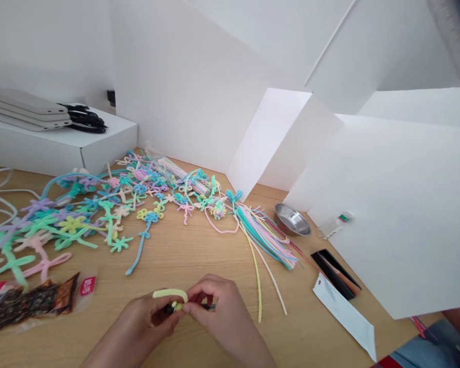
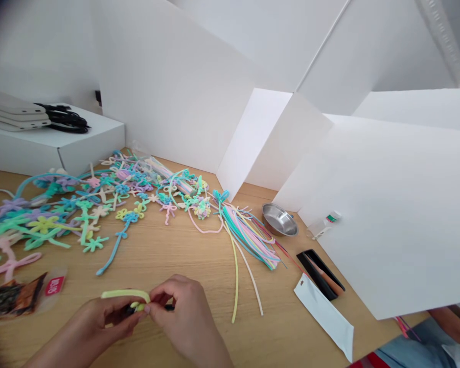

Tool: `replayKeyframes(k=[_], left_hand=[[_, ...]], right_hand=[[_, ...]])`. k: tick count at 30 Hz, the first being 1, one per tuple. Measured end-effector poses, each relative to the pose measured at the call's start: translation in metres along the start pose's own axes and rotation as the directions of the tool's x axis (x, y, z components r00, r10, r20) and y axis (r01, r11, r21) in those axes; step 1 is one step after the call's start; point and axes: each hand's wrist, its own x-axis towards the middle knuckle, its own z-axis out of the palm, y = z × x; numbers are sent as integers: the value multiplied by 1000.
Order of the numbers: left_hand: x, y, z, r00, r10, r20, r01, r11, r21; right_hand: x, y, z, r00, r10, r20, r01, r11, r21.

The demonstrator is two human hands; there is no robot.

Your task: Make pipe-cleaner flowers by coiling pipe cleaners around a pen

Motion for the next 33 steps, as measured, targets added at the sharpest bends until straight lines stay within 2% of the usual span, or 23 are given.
replayKeyframes(k=[4,11,16,21,27,30,32,33], left_hand=[[0,-3,2,1000,30,2,-30,1000,-9],[1,-8,7,999,35,1,-35,999,-17],[2,4,2,999,4,33,-4,1000,0],[-2,20,-7,997,-30,67,27,998,50],[-2,30,-7,996,-35,77,28,995,91],[0,27,-5,997,-27,75,21,996,82],[1,22,-3,998,-15,64,14,1000,21],[2,18,-3,999,-6,54,7,999,-31]], right_hand=[[-1,2,1,999,42,27,-45,994,103],[-1,1,-5,987,-74,142,46,981,186],[-1,4,-1,996,-84,3,83,987,141],[-6,0,-2,987,-110,120,95,988,120],[-9,1,2,984,-149,97,145,988,52],[-6,6,5,999,-48,-13,49,993,107],[-4,8,6,996,77,-50,-58,953,297],[-4,9,7,990,133,-40,-104,903,417]])
